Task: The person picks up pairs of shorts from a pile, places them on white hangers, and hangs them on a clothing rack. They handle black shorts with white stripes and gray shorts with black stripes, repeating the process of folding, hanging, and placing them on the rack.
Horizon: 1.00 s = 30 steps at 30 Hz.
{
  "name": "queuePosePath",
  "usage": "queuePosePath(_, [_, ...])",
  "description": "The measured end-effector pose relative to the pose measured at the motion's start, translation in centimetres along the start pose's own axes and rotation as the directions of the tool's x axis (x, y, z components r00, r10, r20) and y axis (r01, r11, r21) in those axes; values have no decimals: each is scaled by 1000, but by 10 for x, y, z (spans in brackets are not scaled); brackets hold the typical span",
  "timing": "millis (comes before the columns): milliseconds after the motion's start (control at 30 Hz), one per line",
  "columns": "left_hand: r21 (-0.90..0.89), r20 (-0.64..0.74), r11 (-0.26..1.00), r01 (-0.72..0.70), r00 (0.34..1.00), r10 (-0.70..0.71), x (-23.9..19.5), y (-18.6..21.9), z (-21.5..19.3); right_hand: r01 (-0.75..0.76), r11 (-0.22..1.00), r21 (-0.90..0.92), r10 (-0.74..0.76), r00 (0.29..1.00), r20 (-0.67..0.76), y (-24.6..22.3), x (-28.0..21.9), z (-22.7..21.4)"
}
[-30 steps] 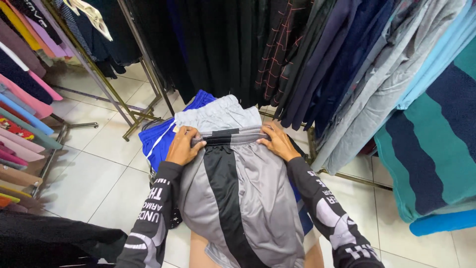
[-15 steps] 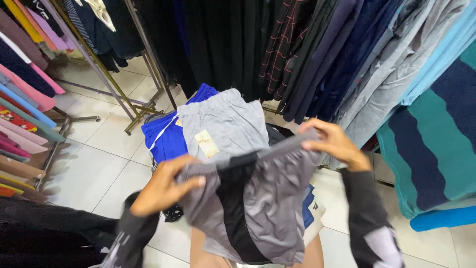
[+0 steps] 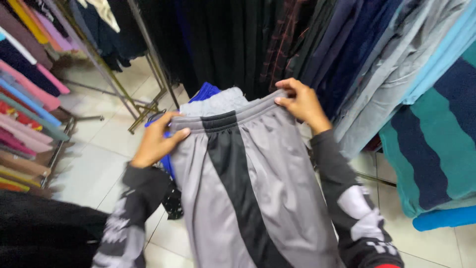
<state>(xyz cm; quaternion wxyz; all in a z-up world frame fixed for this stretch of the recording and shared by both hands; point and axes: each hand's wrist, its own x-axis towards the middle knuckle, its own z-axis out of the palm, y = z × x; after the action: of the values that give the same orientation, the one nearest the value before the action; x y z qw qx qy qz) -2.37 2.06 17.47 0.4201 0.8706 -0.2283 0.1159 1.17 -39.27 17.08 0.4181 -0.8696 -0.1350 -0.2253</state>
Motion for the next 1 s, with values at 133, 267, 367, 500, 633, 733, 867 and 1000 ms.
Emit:
queuePosePath(133, [234,-143,959,-158,970,195,-3,-71,87,199,972,-127,-216,967,-136,26,-35,95])
queuePosePath(267, [266,185,951,-160,976,113,3,-111,140,259,964,62,-264,959,105,-29,-72,142])
queuePosePath(367, [200,228,975,-102,972,55,20,-132,144,351,937,7,-347,924,161,-15,-81,186])
queuePosePath(500, [206,237,974,-89,971,39,19,-143,149,558,817,-148,-497,810,311,13,-143,228])
queuePosePath(633, [224,217,972,-72,976,23,15,-131,148,651,759,12,-571,656,494,3,-243,188])
queuePosePath(733, [241,197,967,-86,980,38,19,-121,151,573,743,345,-654,516,553,2,-295,154])
queuePosePath(867, [436,27,885,-161,986,166,28,-97,174,340,891,300,-440,808,392,-29,-263,122])
queuePosePath(1000, [550,61,815,-181,982,177,47,-63,208,204,975,-88,-209,976,-59,16,-207,148])
